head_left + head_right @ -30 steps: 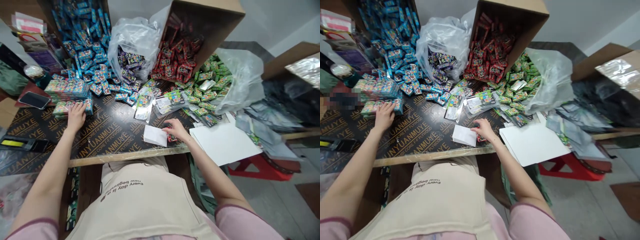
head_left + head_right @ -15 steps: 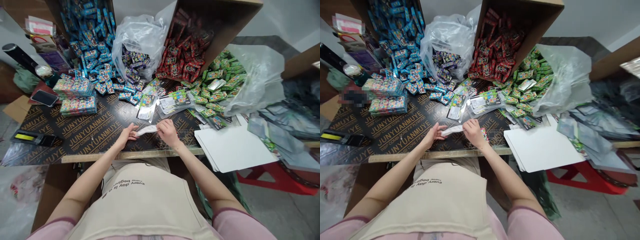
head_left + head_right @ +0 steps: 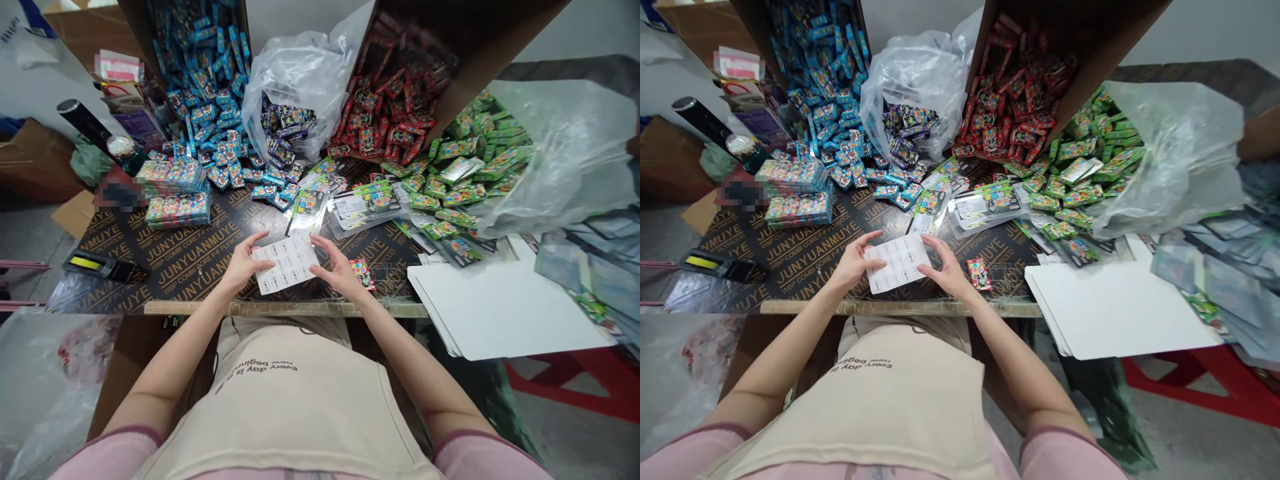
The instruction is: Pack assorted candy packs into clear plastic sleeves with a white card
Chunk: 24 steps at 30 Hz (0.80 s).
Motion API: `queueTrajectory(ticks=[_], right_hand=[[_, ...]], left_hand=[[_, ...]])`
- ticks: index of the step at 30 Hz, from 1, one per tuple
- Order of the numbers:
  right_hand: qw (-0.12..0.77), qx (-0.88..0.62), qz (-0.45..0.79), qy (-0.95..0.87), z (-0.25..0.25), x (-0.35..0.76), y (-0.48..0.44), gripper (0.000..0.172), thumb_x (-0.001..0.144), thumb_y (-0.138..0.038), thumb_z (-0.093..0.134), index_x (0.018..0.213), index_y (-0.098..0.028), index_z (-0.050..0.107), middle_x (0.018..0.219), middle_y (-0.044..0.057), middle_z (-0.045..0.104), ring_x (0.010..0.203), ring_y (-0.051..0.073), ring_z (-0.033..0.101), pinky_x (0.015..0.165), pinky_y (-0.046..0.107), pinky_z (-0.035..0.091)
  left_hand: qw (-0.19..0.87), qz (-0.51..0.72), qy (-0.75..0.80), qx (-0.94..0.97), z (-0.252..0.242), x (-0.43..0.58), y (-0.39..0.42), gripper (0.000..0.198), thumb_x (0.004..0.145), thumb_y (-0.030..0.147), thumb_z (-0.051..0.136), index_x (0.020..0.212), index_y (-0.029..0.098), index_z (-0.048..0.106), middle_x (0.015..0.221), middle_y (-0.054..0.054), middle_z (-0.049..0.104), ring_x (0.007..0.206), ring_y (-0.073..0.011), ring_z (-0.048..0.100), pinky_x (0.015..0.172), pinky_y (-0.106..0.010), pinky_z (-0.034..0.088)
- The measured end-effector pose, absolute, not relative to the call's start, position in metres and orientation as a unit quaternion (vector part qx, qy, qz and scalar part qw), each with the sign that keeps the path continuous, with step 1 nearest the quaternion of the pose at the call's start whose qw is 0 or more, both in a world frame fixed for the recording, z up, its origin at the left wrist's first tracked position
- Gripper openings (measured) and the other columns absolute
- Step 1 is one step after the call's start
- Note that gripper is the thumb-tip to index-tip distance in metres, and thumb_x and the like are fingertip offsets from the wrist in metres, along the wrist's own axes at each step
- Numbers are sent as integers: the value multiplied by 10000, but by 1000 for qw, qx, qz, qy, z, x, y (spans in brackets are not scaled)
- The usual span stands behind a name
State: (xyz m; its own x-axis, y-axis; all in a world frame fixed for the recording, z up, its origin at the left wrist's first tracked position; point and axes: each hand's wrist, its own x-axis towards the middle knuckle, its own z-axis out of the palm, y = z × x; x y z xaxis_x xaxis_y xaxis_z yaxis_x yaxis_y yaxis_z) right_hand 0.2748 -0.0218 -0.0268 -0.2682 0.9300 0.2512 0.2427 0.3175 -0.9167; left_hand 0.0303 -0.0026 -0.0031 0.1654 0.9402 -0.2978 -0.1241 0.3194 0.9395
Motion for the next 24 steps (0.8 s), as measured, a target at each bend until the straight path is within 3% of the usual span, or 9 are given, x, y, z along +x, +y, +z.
queueTrajectory(ticks=[2, 4, 8, 10, 12, 14, 16, 21, 24], right_hand=[[444, -449, 402, -663, -24, 272, -21, 485, 788, -479, 692, 1203, -243, 605, 1216, 88, 608, 1166, 251, 538, 1038, 417, 384], [461, -465, 426, -625, -22, 267, -21, 438, 783, -434, 708, 1163, -234, 623, 958, 45, 654, 928, 203, 603, 899, 370, 464], [486, -459, 510, -541, -23, 260, -21, 645, 773, -413, 711, 1346, -240, 472, 665, -51, 547, 585, 126, 520, 601, 266, 452], [482, -464, 511, -540, -24, 260, -20, 687, 780, -440, 696, 1383, -241, 434, 705, -34, 578, 609, 137, 540, 608, 277, 463], [475, -480, 458, -578, -24, 261, -19, 701, 761, -469, 707, 1376, -244, 456, 935, 40, 648, 838, 196, 608, 771, 348, 502], [464, -481, 393, -631, -23, 262, -19, 749, 715, -487, 746, 1372, -253, 472, 1265, 95, 575, 1171, 271, 525, 1009, 439, 418], [448, -459, 385, -663, -23, 262, -21, 790, 704, -493, 757, 1395, -267, 450, 1431, 90, 459, 1329, 297, 398, 1120, 472, 309], [457, -425, 491, -608, -27, 256, -26, 689, 783, -444, 700, 1397, -282, 434, 1382, 75, 522, 1192, 260, 549, 1025, 420, 437], [514, -453, 482, -547, -30, 254, -24, 606, 785, -405, 699, 1335, -270, 482, 1317, 67, 566, 1077, 226, 603, 950, 380, 482]], left_hand=[[616, 408, 504, 448, -6, 30, -3, 716, 482, 200, 847, 1149, 147, 592, 728, 3, 673, 621, -158, 619, 601, -274, 501], [554, 410, 520, 504, -8, 31, -4, 403, 568, 266, 811, 917, 147, 647, 728, -9, 661, 650, -158, 613, 612, -270, 487], [394, 411, 531, 628, -6, 33, -5, 162, 692, 292, 735, 670, 168, 633, 949, -68, 678, 921, -213, 626, 815, -341, 481], [358, 411, 526, 653, 0, 33, -6, 142, 712, 270, 722, 666, 175, 628, 968, -60, 680, 963, -215, 613, 887, -360, 449], [372, 405, 526, 649, 4, 34, -7, 141, 746, 277, 692, 682, 177, 616, 827, -29, 673, 838, -184, 611, 818, -325, 454], [421, 400, 519, 627, 5, 35, -8, 162, 761, 296, 672, 693, 173, 591, 668, 11, 611, 654, -136, 557, 651, -261, 432], [474, 396, 508, 601, 2, 36, -7, 193, 749, 309, 677, 691, 170, 557, 571, 43, 534, 523, -94, 466, 519, -216, 351], [557, 454, 511, 472, -5, 35, -3, 348, 704, 383, 728, 901, 182, 524, 572, 65, 520, 460, -74, 456, 440, -173, 324], [589, 487, 490, 419, -4, 36, -7, 702, 617, 356, 808, 1191, 252, 418, 816, 39, 585, 569, -87, 559, 501, -189, 437]])
